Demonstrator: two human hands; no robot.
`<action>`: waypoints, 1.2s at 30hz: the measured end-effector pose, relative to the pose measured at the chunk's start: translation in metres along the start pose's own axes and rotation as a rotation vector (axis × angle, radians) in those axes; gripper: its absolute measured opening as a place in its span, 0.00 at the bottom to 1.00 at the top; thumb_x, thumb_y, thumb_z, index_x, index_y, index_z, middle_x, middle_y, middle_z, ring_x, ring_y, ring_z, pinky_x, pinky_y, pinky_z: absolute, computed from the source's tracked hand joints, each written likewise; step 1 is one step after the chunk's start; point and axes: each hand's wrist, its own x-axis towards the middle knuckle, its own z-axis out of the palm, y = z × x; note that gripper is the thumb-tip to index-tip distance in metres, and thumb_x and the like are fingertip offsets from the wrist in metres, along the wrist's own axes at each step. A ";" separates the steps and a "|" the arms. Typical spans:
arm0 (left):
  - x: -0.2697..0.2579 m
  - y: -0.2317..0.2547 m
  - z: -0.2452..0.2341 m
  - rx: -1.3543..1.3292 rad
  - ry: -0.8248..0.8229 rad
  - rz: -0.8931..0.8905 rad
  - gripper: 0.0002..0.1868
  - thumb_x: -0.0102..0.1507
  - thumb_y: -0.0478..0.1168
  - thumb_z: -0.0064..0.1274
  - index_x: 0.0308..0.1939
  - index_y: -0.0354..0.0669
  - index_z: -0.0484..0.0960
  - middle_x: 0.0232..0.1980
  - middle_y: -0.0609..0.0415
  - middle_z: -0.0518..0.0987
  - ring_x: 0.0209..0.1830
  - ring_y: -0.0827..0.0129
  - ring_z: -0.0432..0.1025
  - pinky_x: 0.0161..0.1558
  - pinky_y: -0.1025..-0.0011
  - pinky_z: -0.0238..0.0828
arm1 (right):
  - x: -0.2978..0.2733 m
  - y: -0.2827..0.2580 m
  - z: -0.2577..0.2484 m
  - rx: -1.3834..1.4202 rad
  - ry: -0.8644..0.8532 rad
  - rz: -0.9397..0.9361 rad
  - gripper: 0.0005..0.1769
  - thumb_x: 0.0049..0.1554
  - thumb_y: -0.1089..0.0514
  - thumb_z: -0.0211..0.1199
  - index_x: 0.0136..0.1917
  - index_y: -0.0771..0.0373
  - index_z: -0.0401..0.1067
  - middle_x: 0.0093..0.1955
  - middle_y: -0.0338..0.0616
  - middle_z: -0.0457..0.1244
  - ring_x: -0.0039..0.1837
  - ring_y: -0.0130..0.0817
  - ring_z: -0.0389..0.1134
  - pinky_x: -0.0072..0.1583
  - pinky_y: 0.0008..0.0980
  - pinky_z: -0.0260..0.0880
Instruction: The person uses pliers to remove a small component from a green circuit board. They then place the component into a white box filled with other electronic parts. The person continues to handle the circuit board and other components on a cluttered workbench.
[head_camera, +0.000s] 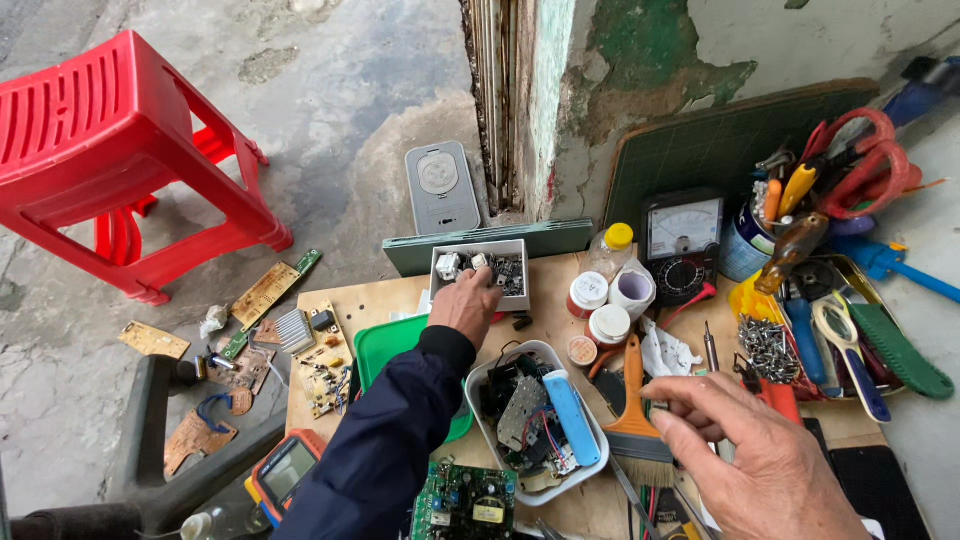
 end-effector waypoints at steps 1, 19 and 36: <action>-0.002 -0.002 -0.002 0.003 0.000 0.001 0.06 0.68 0.34 0.59 0.36 0.49 0.87 0.48 0.52 0.74 0.45 0.55 0.73 0.30 0.55 0.77 | -0.001 -0.007 -0.003 0.002 0.001 -0.001 0.15 0.58 0.52 0.73 0.58 0.42 0.89 0.56 0.21 0.78 0.43 0.17 0.81 0.59 0.18 0.78; -0.127 0.127 -0.300 0.190 0.022 0.478 0.16 0.69 0.31 0.54 0.59 0.52 0.79 0.48 0.53 0.70 0.38 0.62 0.69 0.20 0.61 0.68 | -0.040 -0.062 -0.047 0.153 0.025 0.067 0.12 0.67 0.60 0.65 0.63 0.60 0.81 0.51 0.43 0.74 0.50 0.31 0.75 0.56 0.32 0.83; -0.347 0.285 -0.208 0.024 -0.570 0.219 0.10 0.78 0.36 0.43 0.48 0.49 0.82 0.42 0.48 0.76 0.34 0.50 0.72 0.27 0.54 0.67 | -0.176 0.093 0.156 -0.410 -0.338 0.038 0.29 0.69 0.47 0.61 0.79 0.53 0.58 0.66 0.50 0.69 0.57 0.65 0.73 0.54 0.65 0.73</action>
